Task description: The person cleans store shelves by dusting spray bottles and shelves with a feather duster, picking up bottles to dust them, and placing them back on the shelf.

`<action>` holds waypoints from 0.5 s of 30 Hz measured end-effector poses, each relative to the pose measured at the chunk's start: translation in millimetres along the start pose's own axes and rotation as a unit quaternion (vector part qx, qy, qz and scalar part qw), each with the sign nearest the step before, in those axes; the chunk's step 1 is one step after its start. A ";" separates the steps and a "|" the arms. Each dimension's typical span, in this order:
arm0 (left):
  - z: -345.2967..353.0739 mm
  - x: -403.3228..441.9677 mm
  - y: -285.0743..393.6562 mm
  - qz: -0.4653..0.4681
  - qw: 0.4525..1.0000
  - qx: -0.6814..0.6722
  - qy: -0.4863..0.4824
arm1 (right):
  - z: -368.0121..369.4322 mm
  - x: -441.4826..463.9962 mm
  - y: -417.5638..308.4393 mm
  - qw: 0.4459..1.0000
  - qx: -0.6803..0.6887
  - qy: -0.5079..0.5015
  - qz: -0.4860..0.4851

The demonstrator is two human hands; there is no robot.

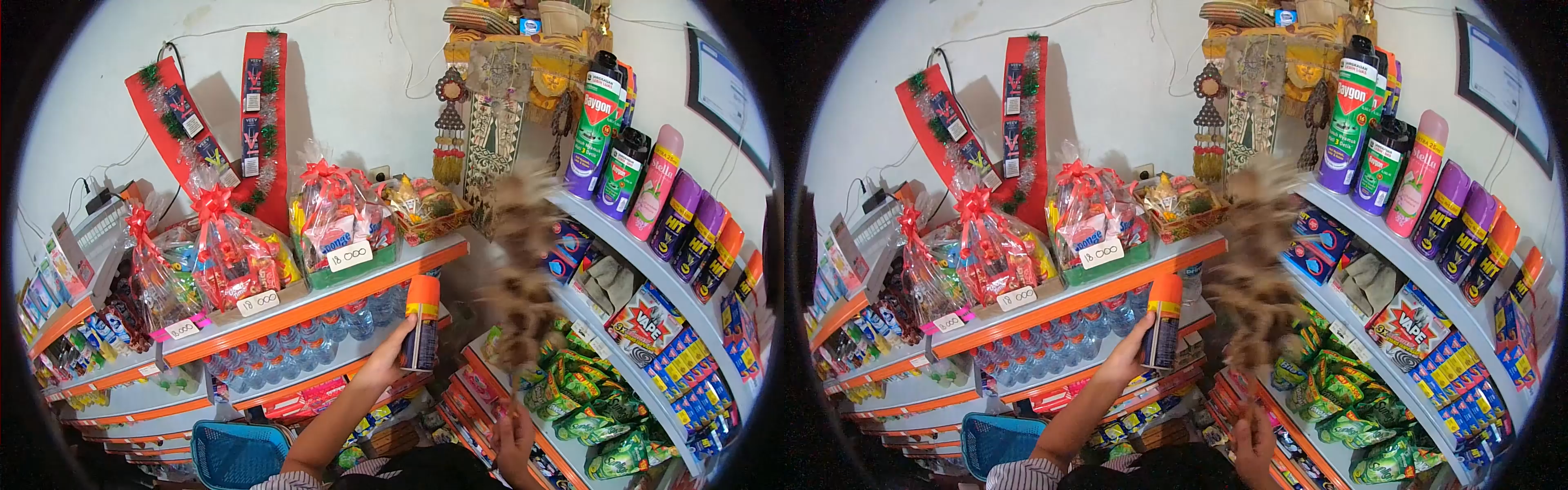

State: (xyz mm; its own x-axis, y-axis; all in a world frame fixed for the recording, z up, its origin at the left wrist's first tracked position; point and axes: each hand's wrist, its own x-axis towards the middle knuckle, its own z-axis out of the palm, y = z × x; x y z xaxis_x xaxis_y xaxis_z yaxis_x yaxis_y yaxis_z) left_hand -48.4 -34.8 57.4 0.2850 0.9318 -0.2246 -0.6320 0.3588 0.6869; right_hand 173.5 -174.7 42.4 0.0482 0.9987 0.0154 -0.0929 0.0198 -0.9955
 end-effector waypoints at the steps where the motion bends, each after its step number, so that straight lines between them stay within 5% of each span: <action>1: -2.4 1.4 -0.3 0.003 0.999 -0.028 -0.017 | 1.2 1.1 -5.7 0.998 0.049 0.021 -0.022; 7: 6.1 9.0 -0.3 0.021 0.998 -0.041 -0.043 | 0.5 3.7 29.7 0.994 -0.100 -0.051 -0.015; 9: 6.0 17.2 0.6 0.049 0.995 -0.082 -0.008 | 1.3 8.1 34.1 0.987 0.009 -0.063 0.150; 10: -10.9 25.3 -0.3 0.011 0.988 -0.137 -0.072 | 1.1 9.5 30.0 0.987 0.008 -0.066 0.146; 13: -15.4 27.1 3.1 0.000 0.985 -0.163 -0.061 | 1.5 7.7 11.2 0.995 0.079 0.002 0.056; 15: -13.6 27.4 6.5 0.023 0.988 -0.142 -0.053 | 0.6 8.0 10.0 0.989 0.084 0.088 -0.078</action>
State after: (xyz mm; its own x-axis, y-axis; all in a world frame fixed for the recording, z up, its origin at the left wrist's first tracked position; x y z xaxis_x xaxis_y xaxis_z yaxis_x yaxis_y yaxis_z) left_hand -54.5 -6.2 46.3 0.3161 0.9419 -0.1136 -0.8185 0.3313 0.4694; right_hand 172.3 -166.4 32.7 0.2457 0.9596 0.1373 -0.2345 0.1962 -0.9521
